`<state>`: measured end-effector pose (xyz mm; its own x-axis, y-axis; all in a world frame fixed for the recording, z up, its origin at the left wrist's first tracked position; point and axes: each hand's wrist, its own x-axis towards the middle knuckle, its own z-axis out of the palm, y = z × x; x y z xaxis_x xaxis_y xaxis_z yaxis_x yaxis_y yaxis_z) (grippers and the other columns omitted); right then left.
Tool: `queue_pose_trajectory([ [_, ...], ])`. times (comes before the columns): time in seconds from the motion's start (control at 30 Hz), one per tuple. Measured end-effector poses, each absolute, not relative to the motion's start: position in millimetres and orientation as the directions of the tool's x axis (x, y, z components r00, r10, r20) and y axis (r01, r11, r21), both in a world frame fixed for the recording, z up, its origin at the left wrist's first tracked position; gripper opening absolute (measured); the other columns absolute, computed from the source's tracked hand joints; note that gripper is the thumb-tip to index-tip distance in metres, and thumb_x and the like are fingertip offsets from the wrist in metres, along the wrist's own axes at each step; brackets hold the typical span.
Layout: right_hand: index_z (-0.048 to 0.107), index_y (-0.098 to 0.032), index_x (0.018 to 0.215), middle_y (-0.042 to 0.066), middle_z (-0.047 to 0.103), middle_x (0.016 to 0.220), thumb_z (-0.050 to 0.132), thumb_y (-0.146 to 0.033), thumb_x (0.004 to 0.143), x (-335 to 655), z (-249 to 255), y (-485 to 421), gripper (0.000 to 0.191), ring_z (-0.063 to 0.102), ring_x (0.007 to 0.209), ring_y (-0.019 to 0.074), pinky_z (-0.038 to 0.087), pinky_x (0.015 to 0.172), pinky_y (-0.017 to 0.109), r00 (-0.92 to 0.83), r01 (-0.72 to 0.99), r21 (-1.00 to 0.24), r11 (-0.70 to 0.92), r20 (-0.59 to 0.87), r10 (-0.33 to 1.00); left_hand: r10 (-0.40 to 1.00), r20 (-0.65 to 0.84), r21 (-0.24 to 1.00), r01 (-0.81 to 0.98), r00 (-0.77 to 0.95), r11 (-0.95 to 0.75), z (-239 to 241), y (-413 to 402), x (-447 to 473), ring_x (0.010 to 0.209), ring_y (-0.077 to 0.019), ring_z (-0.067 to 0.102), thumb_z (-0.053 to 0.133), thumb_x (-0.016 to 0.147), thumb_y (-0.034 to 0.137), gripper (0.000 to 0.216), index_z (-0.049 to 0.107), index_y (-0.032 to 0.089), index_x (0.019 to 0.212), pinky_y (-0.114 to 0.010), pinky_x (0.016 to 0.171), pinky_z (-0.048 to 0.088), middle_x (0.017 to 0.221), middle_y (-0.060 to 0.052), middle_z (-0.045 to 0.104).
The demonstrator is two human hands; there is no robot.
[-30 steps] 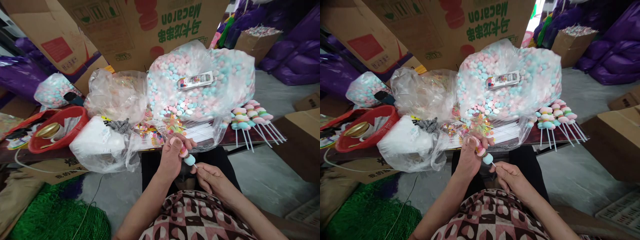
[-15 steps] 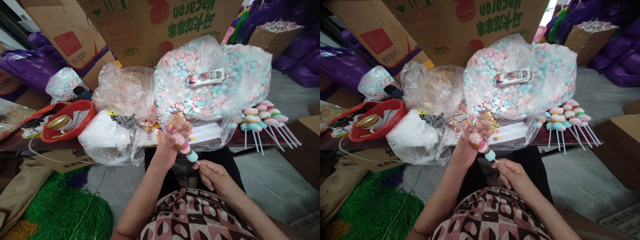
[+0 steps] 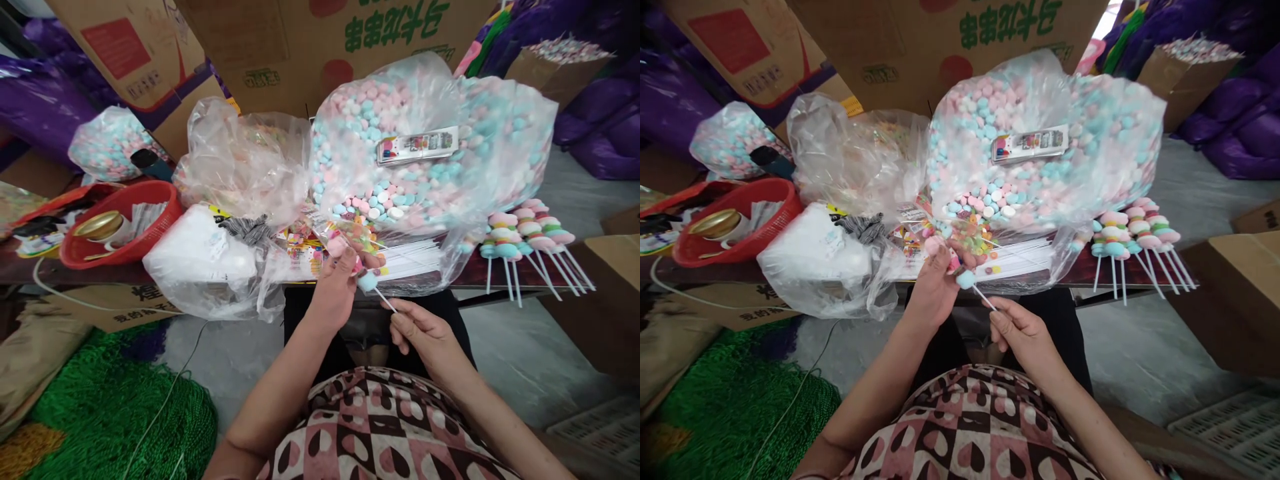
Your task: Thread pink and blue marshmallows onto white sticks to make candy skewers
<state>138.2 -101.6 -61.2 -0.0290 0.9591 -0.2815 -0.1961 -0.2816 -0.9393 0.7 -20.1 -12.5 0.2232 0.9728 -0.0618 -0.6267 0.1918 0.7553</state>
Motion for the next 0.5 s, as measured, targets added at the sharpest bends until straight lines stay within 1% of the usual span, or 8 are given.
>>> queue_pose_trajectory([
  [0.07,0.070,-0.016,0.103,-0.005,0.051,0.051,0.066,-0.050,0.082,138.7,-63.7,-102.9,0.040,0.042,0.045,0.0078,0.031,0.046,0.022,0.016,-0.194,-0.943,-0.271,-0.279,0.960,0.961,-0.078,0.774,-0.591,0.267,0.227,-16.4,-22.4,-0.6,0.085,-0.0198,0.068,0.071,0.078,0.049,0.035,0.061,0.019,0.092,-0.033,0.081,0.049,0.077,-0.003,0.070],
  [0.13,0.071,-0.016,0.101,-0.005,0.048,0.048,0.064,-0.050,0.084,139.7,-66.2,-104.4,0.039,0.040,0.043,0.0076,0.030,0.045,0.022,0.033,-0.197,-0.944,-0.264,-0.276,0.961,0.943,-0.080,0.770,-0.580,0.324,0.264,-20.6,-25.1,-4.2,0.095,-0.0221,0.067,0.073,0.075,0.051,0.041,0.062,0.020,0.100,-0.035,0.085,0.048,0.093,-0.006,0.072],
  [0.2,0.071,-0.016,0.101,-0.005,0.048,0.047,0.064,-0.049,0.084,141.1,-68.4,-106.0,0.039,0.040,0.043,0.0076,0.030,0.045,0.022,0.018,-0.198,-0.944,-0.265,-0.274,0.962,0.931,-0.055,0.739,-0.613,0.360,0.280,-21.7,-24.1,-10.2,0.108,-0.0255,0.065,0.077,0.068,0.056,0.055,0.062,0.023,0.109,-0.037,0.091,0.048,0.115,-0.008,0.069],
  [0.27,0.072,-0.016,0.100,-0.005,0.047,0.047,0.065,-0.050,0.083,142.2,-70.1,-107.6,0.039,0.041,0.043,0.0075,0.030,0.045,0.022,-0.005,-0.193,-0.939,-0.283,-0.287,0.958,0.935,-0.017,0.703,-0.660,0.355,0.264,-18.8,-18.9,-16.5,0.115,-0.0283,0.062,0.079,0.061,0.060,0.065,0.061,0.026,0.113,-0.040,0.094,0.048,0.126,-0.009,0.064],
  [0.33,0.072,-0.015,0.099,-0.006,0.047,0.047,0.066,-0.051,0.082,142.4,-71.1,-109.1,0.040,0.040,0.043,0.0073,0.029,0.045,0.022,-0.024,-0.189,-0.933,-0.306,-0.307,0.951,0.950,0.002,0.691,-0.687,0.313,0.225,-14.4,-12.3,-20.0,0.112,-0.0284,0.064,0.080,0.062,0.060,0.063,0.061,0.026,0.112,-0.042,0.093,0.049,0.115,-0.008,0.069],
  [0.4,0.071,-0.015,0.098,-0.006,0.046,0.046,0.066,-0.053,0.082,141.6,-71.0,-110.2,0.041,0.039,0.042,0.0069,0.027,0.045,0.021,-0.040,-0.180,-0.927,-0.328,-0.327,0.944,0.964,-0.003,0.699,-0.689,0.265,0.192,-11.7,-8.4,-18.8,0.102,-0.0260,0.068,0.078,0.067,0.054,0.050,0.064,0.023,0.105,-0.040,0.088,0.051,0.089,-0.004,0.071],
  [0.47,0.071,-0.015,0.098,-0.007,0.043,0.044,0.066,-0.054,0.082,139.9,-69.8,-110.9,0.043,0.036,0.040,0.0061,0.023,0.043,0.021,-0.051,-0.174,-0.920,-0.352,-0.349,0.936,0.973,-0.022,0.713,-0.679,0.229,0.176,-13.2,-9.3,-13.6,0.090,-0.0228,0.071,0.075,0.074,0.048,0.034,0.065,0.021,0.093,-0.036,0.083,0.052,0.067,0.001,0.065],
  [0.5,0.070,-0.015,0.097,-0.008,0.041,0.042,0.065,-0.054,0.082,138.8,-68.8,-111.2,0.043,0.033,0.039,0.0056,0.020,0.043,0.021,-0.057,-0.181,-0.912,-0.368,-0.364,0.930,0.976,-0.032,0.720,-0.672,0.217,0.174,-15.4,-11.5,-10.2,0.085,-0.0216,0.071,0.073,0.077,0.046,0.029,0.064,0.020,0.088,-0.034,0.081,0.052,0.061,0.002,0.061],
])
